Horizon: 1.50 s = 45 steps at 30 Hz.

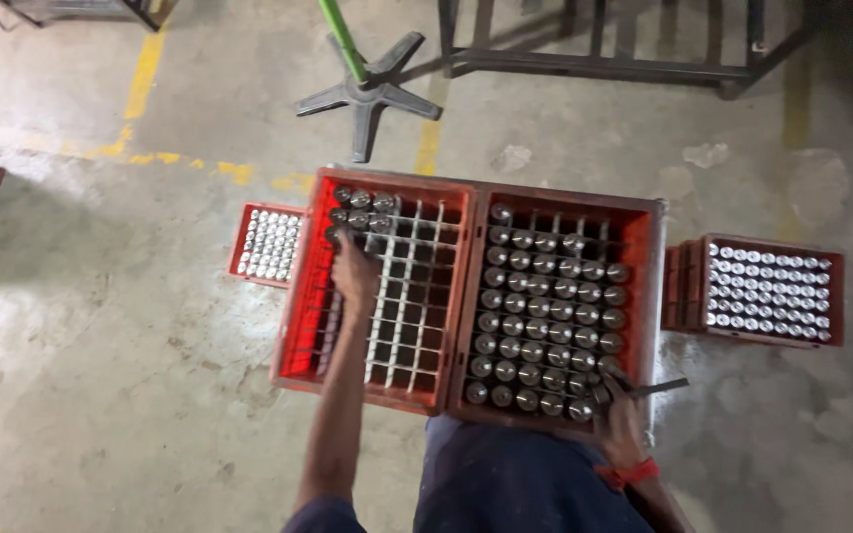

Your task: The person transfers small metal caps from a red crate on the left to an empty red crate on the right using a metal tool. The person repeatedly picks up caps and places them into the right crate, filling it gradually.

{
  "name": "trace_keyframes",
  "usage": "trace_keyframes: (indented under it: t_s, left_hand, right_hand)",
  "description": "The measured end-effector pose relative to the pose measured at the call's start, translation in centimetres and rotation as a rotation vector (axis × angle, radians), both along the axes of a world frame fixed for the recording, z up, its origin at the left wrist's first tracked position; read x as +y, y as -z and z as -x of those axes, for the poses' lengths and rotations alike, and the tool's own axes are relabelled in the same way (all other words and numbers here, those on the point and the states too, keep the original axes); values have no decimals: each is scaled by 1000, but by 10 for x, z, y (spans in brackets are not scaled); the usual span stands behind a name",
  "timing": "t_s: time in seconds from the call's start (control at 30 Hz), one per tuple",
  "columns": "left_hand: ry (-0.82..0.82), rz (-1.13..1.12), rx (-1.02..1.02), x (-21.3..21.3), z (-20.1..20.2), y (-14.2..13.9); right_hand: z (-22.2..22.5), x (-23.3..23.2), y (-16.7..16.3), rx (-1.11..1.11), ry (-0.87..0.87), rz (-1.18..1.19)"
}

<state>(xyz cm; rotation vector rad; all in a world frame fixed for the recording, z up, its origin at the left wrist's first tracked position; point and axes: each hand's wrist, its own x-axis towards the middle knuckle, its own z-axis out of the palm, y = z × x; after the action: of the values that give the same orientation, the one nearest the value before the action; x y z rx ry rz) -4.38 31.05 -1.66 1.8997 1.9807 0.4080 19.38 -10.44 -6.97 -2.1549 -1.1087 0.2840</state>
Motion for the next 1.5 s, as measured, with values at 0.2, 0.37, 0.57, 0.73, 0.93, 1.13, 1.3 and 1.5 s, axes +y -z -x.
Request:
trace_keyframes:
  t_s: [0.2,0.37,0.57,0.73,0.93,1.13,1.3,1.5]
  left_hand:
    - [173,-166,83,54,45,15]
    - [293,-312,-155,44,68,4]
    - [-24,104,-1598,-14,105,8]
    - [-131,506,-1700,-130,46,69]
    - [423,282,-671,-250,-18,72]
    - [659,600,-700,-282,-43,44]
    - [790,790,-792,-281,-59,51]
    - [940,619,-478,-238,-115,44]
  right_hand:
    - [17,10,19,-141,-93,39]
    - [31,7,13,-210,-206,-109]
    - [46,27,2,625,230,-159]
    - [50,53,2,404,-58,-90]
    - [50,79,-9,54,-277,-115]
    - [50,78,-21,1113,60,-352]
    - [38,59,-21,1294,24,-398]
    - [-25,42,-39,431,17,-417]
